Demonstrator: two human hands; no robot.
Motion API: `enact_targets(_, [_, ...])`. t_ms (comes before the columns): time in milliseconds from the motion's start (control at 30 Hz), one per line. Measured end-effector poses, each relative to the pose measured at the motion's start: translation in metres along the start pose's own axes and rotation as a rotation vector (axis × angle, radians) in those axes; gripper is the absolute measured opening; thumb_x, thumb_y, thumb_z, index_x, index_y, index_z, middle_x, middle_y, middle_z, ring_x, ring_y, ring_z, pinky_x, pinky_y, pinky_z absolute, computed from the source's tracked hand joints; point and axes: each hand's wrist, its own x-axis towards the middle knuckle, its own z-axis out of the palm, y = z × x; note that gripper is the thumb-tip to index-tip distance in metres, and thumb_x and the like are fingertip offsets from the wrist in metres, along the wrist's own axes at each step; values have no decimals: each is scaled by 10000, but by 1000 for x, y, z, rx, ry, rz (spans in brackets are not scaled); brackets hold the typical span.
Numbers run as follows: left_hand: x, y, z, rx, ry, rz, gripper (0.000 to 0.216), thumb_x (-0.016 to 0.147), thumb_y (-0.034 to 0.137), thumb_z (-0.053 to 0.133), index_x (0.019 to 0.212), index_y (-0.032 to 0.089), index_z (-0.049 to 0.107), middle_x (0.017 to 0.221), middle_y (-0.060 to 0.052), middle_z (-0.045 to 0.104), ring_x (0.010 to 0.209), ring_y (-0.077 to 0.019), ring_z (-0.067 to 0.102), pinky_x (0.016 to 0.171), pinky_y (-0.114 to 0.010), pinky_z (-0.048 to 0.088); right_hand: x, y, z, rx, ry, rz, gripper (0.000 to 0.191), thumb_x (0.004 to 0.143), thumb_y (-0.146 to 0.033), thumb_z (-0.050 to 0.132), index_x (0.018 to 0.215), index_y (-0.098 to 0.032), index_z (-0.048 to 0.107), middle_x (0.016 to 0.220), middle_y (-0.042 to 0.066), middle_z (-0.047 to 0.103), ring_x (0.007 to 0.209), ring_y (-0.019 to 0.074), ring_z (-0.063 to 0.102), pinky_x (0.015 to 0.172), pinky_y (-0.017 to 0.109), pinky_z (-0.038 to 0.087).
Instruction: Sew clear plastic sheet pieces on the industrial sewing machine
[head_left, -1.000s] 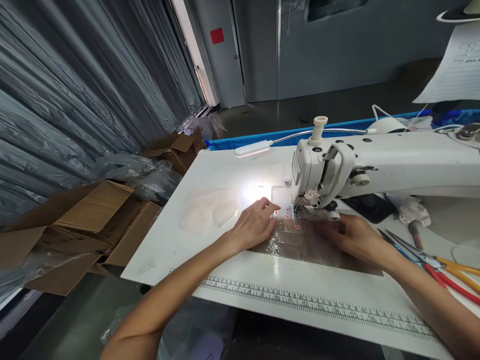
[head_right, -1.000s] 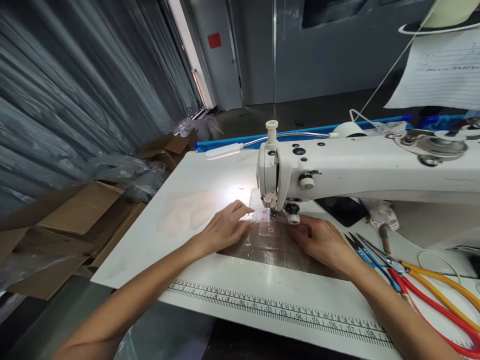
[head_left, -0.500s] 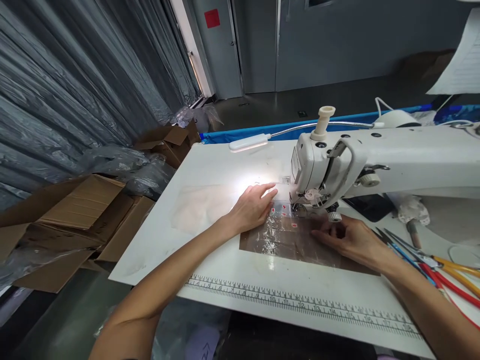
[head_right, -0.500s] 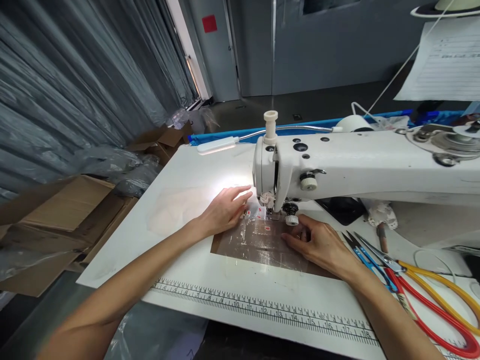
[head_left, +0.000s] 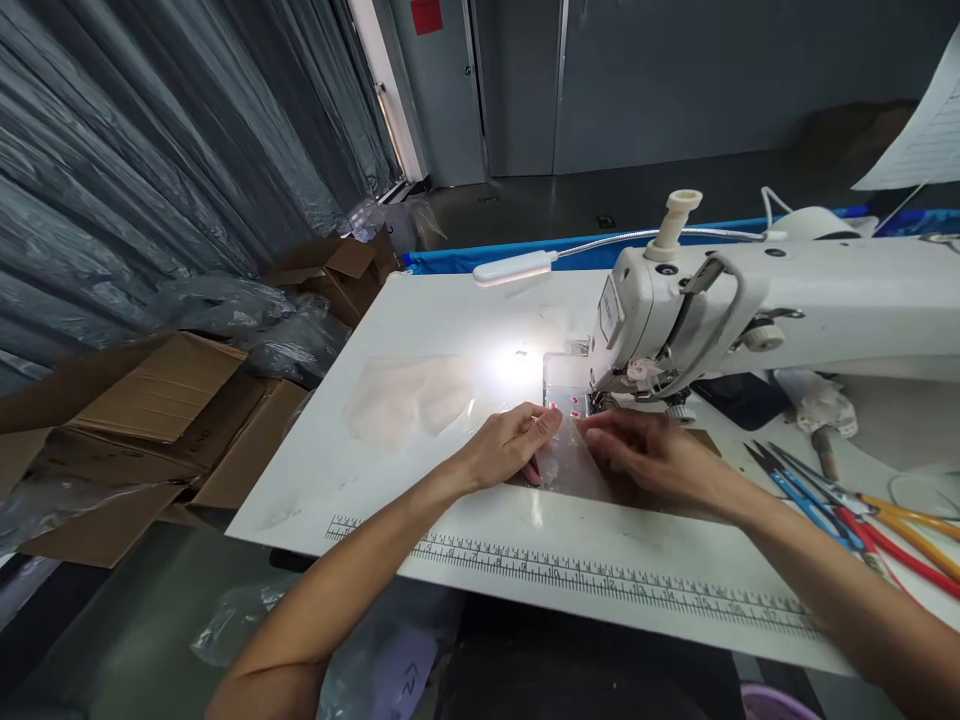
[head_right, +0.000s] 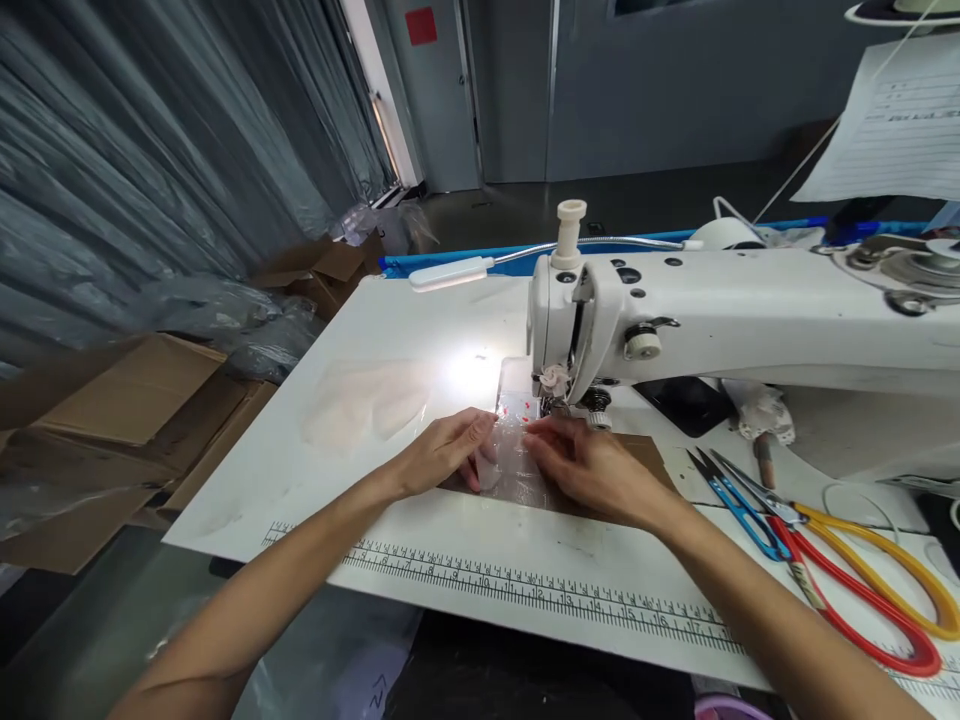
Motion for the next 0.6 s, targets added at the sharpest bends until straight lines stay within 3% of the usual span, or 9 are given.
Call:
enact_targets(100, [-3,-1,-2,112,42,43,523,846,471,624,1258,169,511,848,-36,665,583,-119,643,561,-241,517,-4,20,-4,-336,143,-150,376,944,-453,403,1157,-260,645,866,52,685,688,202,634,600,344,508])
enact_targets(200, [-1,-2,-4,179,72,75,448,836,308,642,1248,177,526,765,-1,651,592,-117,635,549,-230,507,-7,36,1,-420,136,-466,378,954,-329,387,1268,-267,589,1118,101,621,931,223,631,764,374,543])
enact_targets(267, [4,-4,-7,194,115,69,429,834,297,651,1228,176,535,762,8,653,586,-113,633,561,-236,514,-6,41,6,-478,154,-564,395,942,-283,393,1293,-258,573,1105,121,585,959,229,607,813,403,539])
enact_targets(433, [14,-11,-16,183,195,48,531,808,431,699,1239,174,526,755,11,651,578,-114,629,574,-253,528,4,42,9,-594,168,-548,405,939,-274,370,1283,-207,573,1020,132,555,822,229,594,704,414,546])
enact_targets(600, [15,-16,-16,168,158,53,570,772,405,745,1246,179,523,783,10,658,584,-107,626,566,-246,527,5,44,10,-550,212,-535,393,949,-284,365,1250,-182,595,1028,139,571,865,245,598,757,442,539])
